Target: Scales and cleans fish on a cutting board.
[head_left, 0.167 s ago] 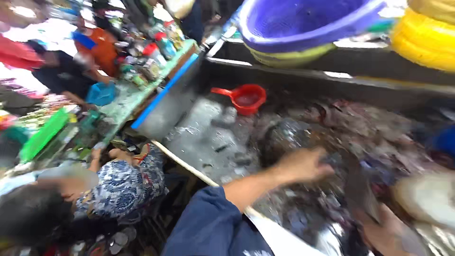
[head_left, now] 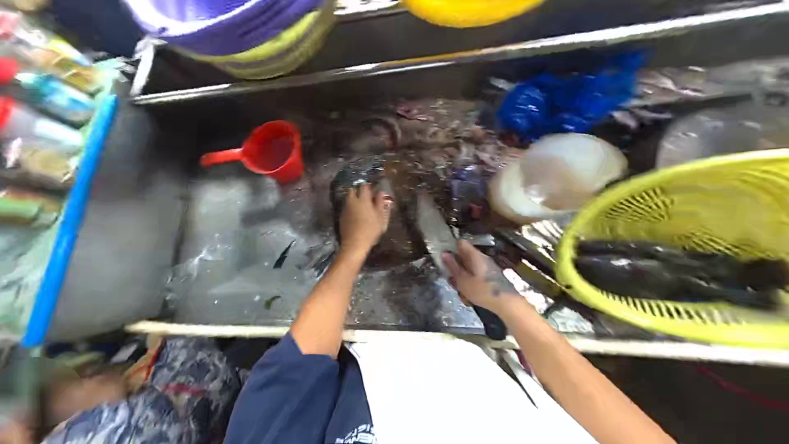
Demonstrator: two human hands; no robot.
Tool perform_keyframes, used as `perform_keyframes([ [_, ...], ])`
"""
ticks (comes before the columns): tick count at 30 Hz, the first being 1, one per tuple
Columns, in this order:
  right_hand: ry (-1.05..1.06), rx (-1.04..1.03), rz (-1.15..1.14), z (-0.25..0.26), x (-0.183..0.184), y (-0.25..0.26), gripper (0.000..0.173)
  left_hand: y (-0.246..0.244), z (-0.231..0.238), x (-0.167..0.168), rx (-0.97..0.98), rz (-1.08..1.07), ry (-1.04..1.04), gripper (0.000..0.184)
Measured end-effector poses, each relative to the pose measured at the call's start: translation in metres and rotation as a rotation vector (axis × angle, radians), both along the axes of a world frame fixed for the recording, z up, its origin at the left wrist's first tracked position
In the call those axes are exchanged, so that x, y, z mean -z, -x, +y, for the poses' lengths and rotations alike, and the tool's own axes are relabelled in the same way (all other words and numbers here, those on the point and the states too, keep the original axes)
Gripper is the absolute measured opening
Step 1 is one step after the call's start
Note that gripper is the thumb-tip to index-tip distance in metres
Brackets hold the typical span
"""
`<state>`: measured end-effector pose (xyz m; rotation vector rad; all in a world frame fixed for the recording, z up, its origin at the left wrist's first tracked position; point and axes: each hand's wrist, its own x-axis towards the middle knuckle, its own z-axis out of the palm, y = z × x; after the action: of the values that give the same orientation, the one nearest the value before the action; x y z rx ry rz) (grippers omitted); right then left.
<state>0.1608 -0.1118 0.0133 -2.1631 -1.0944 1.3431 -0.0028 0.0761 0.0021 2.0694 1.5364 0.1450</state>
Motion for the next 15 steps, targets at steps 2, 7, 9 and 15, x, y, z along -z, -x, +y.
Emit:
perform_keyframes([
  [2, 0.022, -0.009, 0.109, 0.007, 0.006, 0.011, 0.044, 0.006, 0.006, 0.004, -0.077, -0.017, -0.016, 0.056],
  [7, 0.024, -0.11, 0.05, 0.014, 0.005, 0.01, 0.04, 0.001, -0.002, 0.006, -0.05, 0.113, -0.076, 0.056],
  [9, 0.061, -0.174, 0.057, 0.017, 0.003, 0.007, 0.04, -0.001, -0.002, 0.013, -0.034, 0.241, -0.134, 0.06],
  [15, 0.082, -0.238, 0.048, 0.022, 0.01, 0.011, 0.037, -0.006, 0.004, 0.018, 0.003, 0.329, -0.148, 0.06],
])
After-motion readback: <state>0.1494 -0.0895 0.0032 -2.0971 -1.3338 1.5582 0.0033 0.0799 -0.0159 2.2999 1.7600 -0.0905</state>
